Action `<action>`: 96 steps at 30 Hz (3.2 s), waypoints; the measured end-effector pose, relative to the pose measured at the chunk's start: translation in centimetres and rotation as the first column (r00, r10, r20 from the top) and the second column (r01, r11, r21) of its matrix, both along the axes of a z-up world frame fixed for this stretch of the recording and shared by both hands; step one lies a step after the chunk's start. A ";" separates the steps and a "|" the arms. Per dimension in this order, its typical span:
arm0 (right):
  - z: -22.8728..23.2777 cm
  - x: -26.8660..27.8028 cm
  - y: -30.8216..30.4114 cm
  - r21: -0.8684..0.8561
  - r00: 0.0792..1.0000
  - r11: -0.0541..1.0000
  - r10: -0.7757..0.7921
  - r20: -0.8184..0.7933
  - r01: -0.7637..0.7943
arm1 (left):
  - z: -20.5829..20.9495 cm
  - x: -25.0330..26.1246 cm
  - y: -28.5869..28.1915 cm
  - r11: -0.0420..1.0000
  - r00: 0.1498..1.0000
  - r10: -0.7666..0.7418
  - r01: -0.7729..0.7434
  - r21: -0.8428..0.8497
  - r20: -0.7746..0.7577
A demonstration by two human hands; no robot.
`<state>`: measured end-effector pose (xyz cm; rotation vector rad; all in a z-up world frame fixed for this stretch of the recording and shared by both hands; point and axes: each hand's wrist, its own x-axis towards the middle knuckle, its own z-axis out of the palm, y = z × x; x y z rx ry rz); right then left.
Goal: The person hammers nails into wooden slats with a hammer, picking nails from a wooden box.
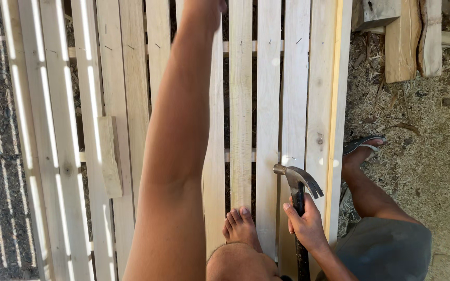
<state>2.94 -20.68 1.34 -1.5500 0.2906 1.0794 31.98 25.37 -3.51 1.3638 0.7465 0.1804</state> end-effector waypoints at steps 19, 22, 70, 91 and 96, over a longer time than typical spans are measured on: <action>2.1 4.0 7.4 0.006 0.977 0.998 -0.063 0.206 0.063 | 3.8 -29.6 -26.3 0.443 0.945 0.319 -0.215 -0.870 -0.071; 2.3 3.9 8.8 -0.033 0.975 0.996 -0.070 0.211 0.079 | 4.3 -29.1 -26.4 0.566 0.945 0.326 -0.219 -0.794 -0.029; 2.0 3.1 0.0 0.019 0.951 0.983 -0.183 0.248 0.184 | -1.4 -30.2 -24.2 0.834 0.950 -0.226 0.302 0.462 -0.214; 0.5 1.3 2.7 -0.314 0.707 0.917 0.392 0.588 -0.246 | -1.5 -30.6 -24.9 0.582 0.941 -0.276 0.326 0.745 -0.196; 1.6 1.7 3.0 -0.299 0.705 0.938 0.331 0.627 -0.174 | -2.2 -30.5 -25.0 0.597 0.939 -0.272 0.335 0.729 -0.210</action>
